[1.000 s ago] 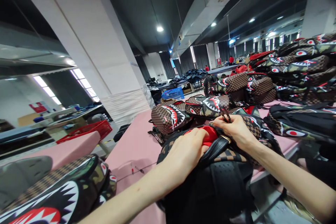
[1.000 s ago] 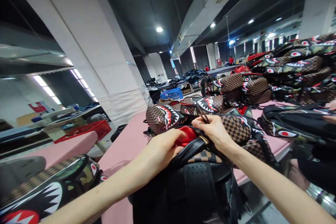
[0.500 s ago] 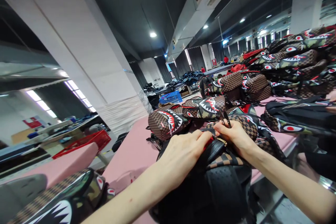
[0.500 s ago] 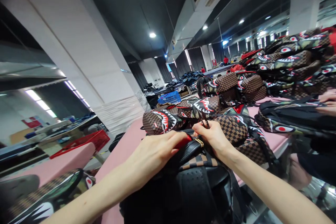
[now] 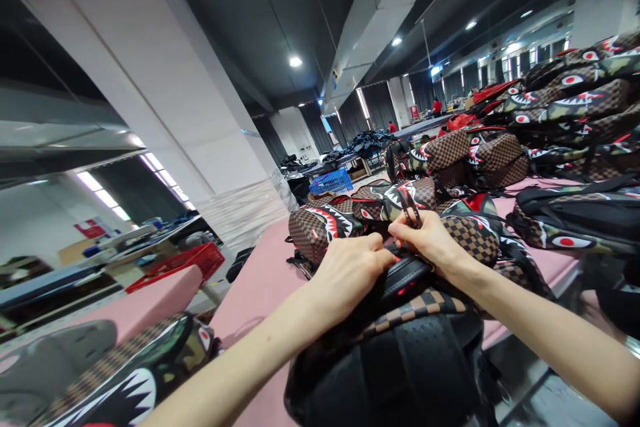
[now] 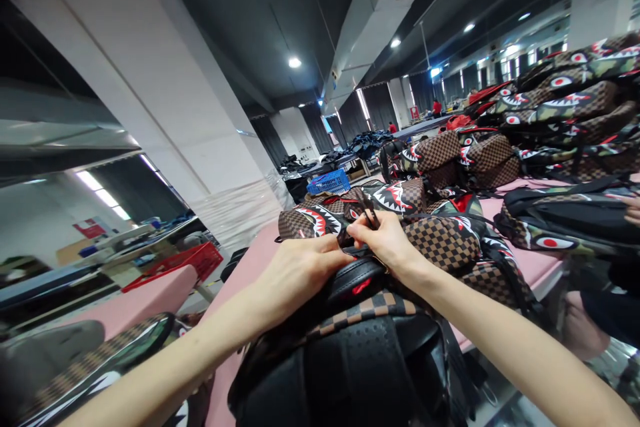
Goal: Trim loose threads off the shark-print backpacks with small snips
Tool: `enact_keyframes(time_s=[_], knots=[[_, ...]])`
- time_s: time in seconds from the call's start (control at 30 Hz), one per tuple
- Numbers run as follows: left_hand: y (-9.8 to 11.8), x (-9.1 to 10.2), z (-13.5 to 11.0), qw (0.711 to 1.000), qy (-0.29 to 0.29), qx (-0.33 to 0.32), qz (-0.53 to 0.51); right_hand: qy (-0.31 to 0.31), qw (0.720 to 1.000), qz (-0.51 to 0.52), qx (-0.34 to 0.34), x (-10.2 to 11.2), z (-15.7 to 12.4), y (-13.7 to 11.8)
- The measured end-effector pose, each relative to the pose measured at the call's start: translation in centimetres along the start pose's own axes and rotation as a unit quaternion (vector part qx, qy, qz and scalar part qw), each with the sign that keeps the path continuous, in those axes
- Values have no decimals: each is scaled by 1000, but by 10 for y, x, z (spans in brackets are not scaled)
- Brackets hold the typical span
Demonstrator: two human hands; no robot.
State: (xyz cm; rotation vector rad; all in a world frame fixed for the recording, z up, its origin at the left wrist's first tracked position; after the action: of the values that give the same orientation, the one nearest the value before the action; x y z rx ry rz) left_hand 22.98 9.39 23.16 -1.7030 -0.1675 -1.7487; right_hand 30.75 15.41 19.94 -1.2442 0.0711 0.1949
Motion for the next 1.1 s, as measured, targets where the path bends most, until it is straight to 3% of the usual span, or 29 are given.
enact_keyframes(time_s=[0.13, 0.23, 0.47, 0.57, 0.63, 0.77, 0.83, 0.97, 1.1], knots=[[-30, -6, 15, 983, 31, 108, -147, 21, 999, -12, 35, 4, 7, -4], [-39, -15, 17, 966, 35, 160, -201, 56, 998, -7, 37, 16, 7, -2], [-33, -23, 16, 946, 45, 126, -295, 35, 995, -70, 64, 10, 17, 0], [-37, -25, 14, 943, 60, 122, -304, 28, 990, -131, 52, 19, 20, 9], [-38, -25, 13, 942, 65, 114, -308, 38, 972, -223, 61, 34, 15, 12], [-36, -30, 12, 936, 48, 93, -337, 92, 906, -406, 72, 75, -6, 8], [-36, -34, 12, 929, 36, 87, -357, 73, 891, -440, 82, 83, -14, 4], [-38, -43, 12, 921, 14, 78, -381, 10, 907, -402, 124, 78, -21, -7], [-39, -40, 15, 933, 20, 65, -354, 58, 957, -254, 126, 81, -35, -9]])
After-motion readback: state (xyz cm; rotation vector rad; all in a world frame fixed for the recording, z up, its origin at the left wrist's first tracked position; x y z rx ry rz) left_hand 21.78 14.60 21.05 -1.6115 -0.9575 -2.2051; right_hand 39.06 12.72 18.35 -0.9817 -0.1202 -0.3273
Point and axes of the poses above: each hand's wrist, its own z-axis towards the middle knuckle, its own x-axis out of the back of the hand, y = z × x, the point moved 9 cm from there along z, towards the middle knuckle, and after that the axes turned 8 degrees about -x, right-handed, at the moved point
